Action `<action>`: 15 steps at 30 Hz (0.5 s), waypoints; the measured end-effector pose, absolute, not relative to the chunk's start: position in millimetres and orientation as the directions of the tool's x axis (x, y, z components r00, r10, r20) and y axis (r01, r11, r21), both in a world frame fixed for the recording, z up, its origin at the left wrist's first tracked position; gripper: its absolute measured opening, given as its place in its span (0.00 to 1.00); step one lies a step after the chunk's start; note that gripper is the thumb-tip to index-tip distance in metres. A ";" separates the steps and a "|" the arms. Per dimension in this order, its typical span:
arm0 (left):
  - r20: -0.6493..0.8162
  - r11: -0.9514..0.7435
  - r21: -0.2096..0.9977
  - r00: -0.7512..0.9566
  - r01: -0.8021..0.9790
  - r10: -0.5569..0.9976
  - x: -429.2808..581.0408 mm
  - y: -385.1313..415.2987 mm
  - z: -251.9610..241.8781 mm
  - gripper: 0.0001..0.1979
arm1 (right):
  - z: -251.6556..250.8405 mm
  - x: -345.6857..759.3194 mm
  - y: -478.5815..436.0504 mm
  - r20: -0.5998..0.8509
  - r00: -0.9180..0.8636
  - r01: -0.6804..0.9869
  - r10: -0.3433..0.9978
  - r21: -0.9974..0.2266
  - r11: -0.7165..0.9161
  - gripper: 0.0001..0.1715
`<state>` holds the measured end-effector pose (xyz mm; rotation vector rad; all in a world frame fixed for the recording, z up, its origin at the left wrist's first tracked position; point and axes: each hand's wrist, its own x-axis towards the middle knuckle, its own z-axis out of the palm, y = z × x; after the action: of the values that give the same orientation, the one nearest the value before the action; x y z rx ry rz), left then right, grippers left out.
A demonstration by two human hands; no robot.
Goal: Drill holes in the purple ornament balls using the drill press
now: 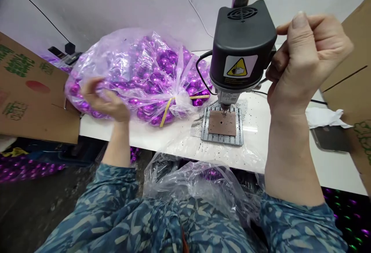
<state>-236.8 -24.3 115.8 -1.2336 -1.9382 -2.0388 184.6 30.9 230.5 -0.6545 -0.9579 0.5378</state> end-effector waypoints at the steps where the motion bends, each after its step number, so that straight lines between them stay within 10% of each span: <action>1: 0.669 -0.276 0.700 -0.469 0.659 0.576 -200.9 -14.1 110.8 0.22 | 230.7 184.7 31.1 0.567 0.472 -0.132 0.675 -0.712 0.690 0.15; 5: 0.369 -0.504 0.314 0.385 0.805 0.846 -92.5 24.0 82.9 0.18 | 228.7 184.2 35.0 0.598 0.487 -0.117 0.637 -0.678 0.726 0.16; 10: 0.144 -0.375 -0.062 0.380 0.925 0.913 -87.0 33.8 53.1 0.20 | 227.0 182.6 38.8 0.611 0.500 -0.114 0.614 -0.657 0.746 0.17; 15: 0.074 -0.367 -0.098 0.375 0.925 0.924 -107.6 31.1 46.8 0.16 | 230.4 180.8 35.5 0.607 0.490 -0.116 0.625 -0.665 0.738 0.20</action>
<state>-107.6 31.1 46.8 -2.5004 -1.6903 -0.0098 180.8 35.5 230.4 -0.6014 -0.9612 0.4844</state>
